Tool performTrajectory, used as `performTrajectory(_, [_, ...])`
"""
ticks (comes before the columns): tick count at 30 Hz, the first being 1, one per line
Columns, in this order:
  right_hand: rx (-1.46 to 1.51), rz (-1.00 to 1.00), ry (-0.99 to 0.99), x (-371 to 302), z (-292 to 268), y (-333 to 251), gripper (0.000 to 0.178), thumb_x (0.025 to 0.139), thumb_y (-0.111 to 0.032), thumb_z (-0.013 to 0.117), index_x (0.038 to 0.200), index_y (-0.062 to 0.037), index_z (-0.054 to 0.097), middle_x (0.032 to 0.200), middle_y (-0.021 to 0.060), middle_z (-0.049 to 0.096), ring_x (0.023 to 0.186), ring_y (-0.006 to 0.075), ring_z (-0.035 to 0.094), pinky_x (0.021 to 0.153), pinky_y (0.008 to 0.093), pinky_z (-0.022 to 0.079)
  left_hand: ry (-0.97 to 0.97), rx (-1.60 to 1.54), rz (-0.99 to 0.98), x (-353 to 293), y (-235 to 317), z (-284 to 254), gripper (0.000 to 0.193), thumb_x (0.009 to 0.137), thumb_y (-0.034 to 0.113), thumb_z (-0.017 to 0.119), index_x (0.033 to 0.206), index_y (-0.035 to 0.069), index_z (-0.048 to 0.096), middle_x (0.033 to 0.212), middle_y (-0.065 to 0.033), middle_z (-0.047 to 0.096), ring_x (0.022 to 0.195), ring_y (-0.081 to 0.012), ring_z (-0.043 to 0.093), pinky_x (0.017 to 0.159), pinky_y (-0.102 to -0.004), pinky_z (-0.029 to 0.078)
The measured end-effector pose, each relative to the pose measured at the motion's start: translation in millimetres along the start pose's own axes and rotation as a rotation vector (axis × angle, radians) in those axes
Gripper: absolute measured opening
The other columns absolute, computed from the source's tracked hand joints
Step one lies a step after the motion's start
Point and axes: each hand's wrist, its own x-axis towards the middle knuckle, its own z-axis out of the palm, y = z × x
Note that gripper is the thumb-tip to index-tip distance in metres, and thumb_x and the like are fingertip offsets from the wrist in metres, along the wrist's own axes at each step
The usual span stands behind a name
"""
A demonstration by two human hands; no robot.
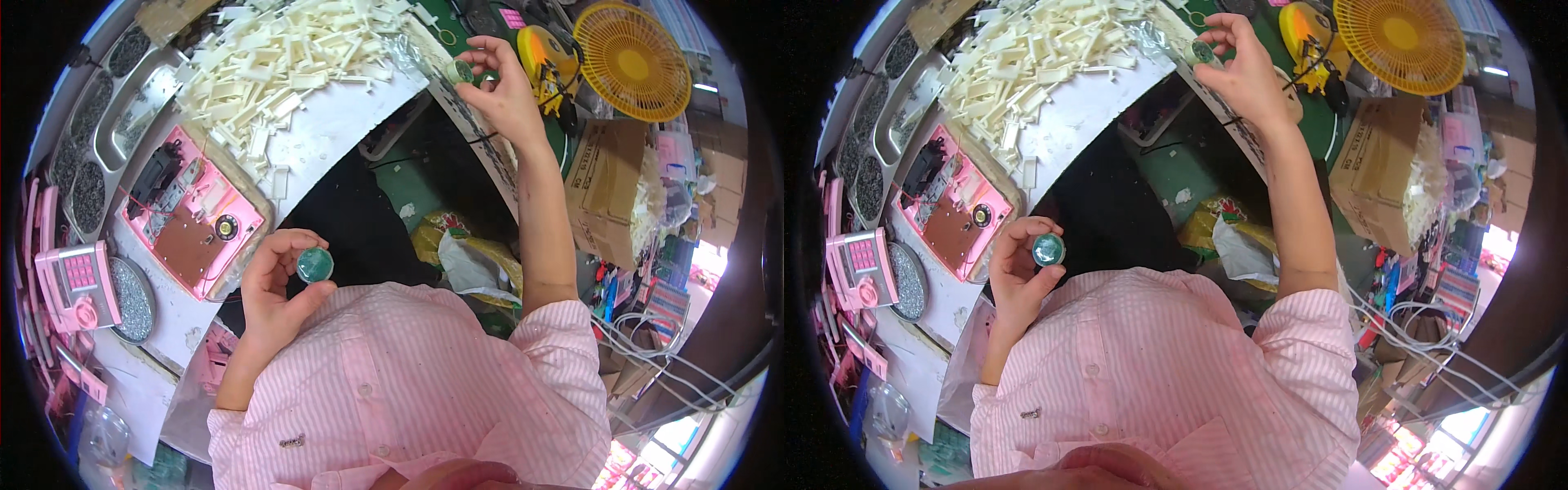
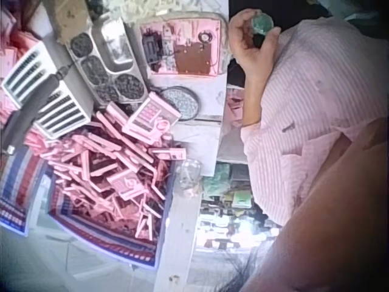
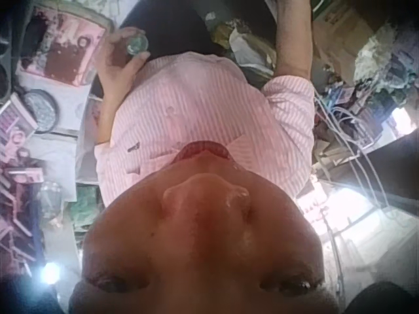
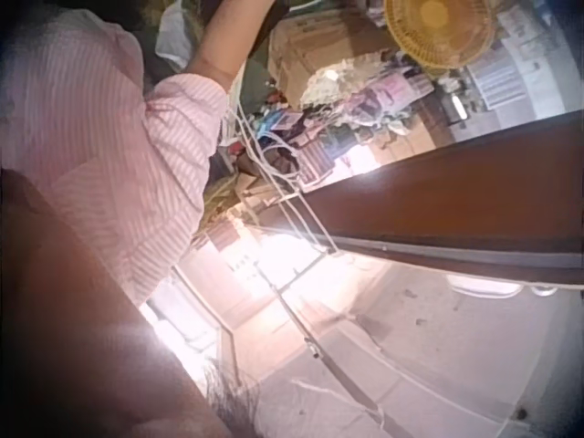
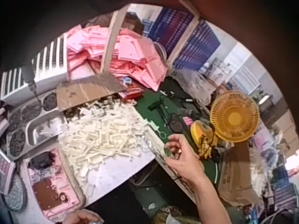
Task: Soldering wires to a small electronic component and assembling it into a plastic toy cash register body.
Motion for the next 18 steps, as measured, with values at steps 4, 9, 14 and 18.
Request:
performTrajectory(4, [-0.081, 0.002, -0.037, 22.3, 13.4, 17.4, 0.059, 0.074, -0.005, 0.072, 0.128, -0.0048, 0.048, 0.113, 0.0037, 0.063, 0.094, 0.0093, 0.052, 0.075, 0.0227, 0.044, 0.039, 0.007, -0.019, -1.6, -1.1, -3.9, 0.049, 0.075, -0.002, 0.08, 0.117, 0.002, 0.054, 0.118, -0.0099, 0.057, 0.107, -0.0157, 0.058, 0.094, -0.0288, 0.046])
performTrajectory(9, [-0.043, 0.058, -0.045, 35.2, 15.2, 29.5, 0.059, 0.074, -0.008, 0.073, 0.128, -0.0049, 0.049, 0.114, 0.0032, 0.063, 0.094, 0.0101, 0.057, 0.077, 0.0232, 0.044, 0.026, 0.028, -0.019, 5.2, -1.1, -3.7, 0.048, 0.076, 0.002, 0.081, 0.117, 0.001, 0.055, 0.116, -0.0093, 0.058, 0.102, -0.0142, 0.06, 0.091, -0.0277, 0.047])
performTrajectory(14, [-0.224, 0.002, -0.016, 38.0, 19.5, 35.8, 0.059, 0.073, -0.01, 0.073, 0.127, -0.0059, 0.05, 0.113, 0.0058, 0.066, 0.093, 0.0144, 0.059, 0.078, 0.0272, 0.048, -0.005, 0.036, -0.045, 11.2, -1.8, -2.1, 0.048, 0.077, 0.006, 0.081, 0.117, 0.002, 0.055, 0.115, -0.0085, 0.058, 0.101, -0.0146, 0.06, 0.089, -0.0273, 0.047])
performTrajectory(18, [-0.324, -0.058, 0.0, 39.1, 18.6, 40.7, 0.058, 0.072, -0.011, 0.072, 0.126, -0.0063, 0.05, 0.111, 0.0076, 0.066, 0.092, 0.0187, 0.061, 0.079, 0.0308, 0.05, -0.024, 0.054, -0.096, 12.5, -1.6, -2.1, 0.049, 0.077, 0.011, 0.082, 0.117, 0.003, 0.055, 0.116, -0.0091, 0.056, 0.108, -0.0186, 0.057, 0.092, -0.03, 0.044])
